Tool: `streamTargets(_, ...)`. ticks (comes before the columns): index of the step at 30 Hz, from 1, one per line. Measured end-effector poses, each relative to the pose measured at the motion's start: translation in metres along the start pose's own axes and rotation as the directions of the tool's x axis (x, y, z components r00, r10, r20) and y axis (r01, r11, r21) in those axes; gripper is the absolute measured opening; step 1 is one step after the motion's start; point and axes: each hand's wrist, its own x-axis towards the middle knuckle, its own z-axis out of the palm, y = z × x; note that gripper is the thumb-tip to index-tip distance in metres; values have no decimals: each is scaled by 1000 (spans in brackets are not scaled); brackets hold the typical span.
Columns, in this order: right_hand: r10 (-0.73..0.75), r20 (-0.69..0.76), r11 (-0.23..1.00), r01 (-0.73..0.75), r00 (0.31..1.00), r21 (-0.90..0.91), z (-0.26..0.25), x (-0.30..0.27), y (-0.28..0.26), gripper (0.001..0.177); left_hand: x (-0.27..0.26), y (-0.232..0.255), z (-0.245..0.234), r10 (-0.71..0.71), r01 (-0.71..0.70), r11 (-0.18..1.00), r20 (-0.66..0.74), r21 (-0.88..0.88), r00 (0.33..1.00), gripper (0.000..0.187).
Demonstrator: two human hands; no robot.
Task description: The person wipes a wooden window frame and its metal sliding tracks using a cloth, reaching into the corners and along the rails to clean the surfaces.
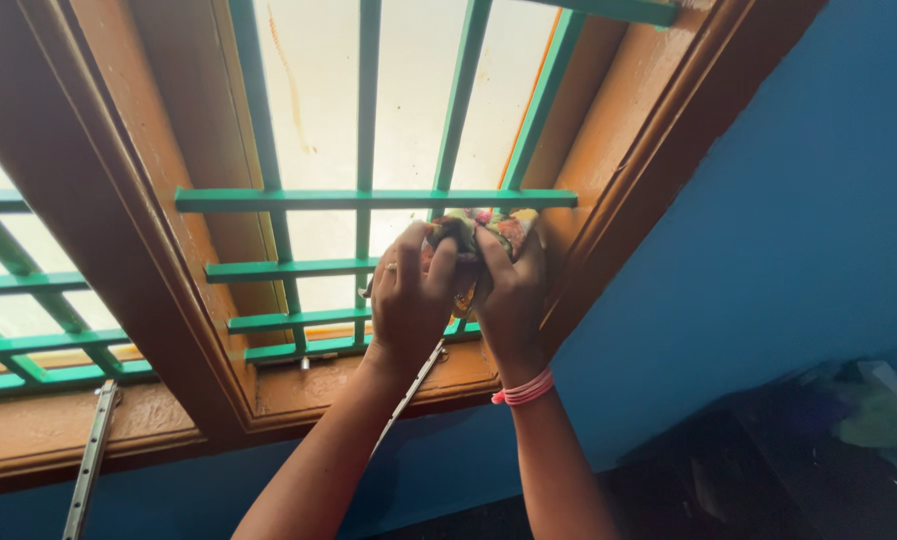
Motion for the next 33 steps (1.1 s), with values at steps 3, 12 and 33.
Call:
streamTargets(3, 21, 97, 998, -15, 995, -64, -9, -2, 0, 31, 2, 9, -10, -23, 21, 999, 48, 47, 999, 20)
streamTargets(12, -13, 243, 999, 1, 970, 50, -40, -26, -32, 30, -25, 20, -63, -165, 151, 986, 320, 68, 933, 18)
streamTargets(33, -133, 148, 965, 95, 980, 243, 46, 4, -99, 33, -23, -71, -96, -141, 94, 856, 54, 508, 988, 17)
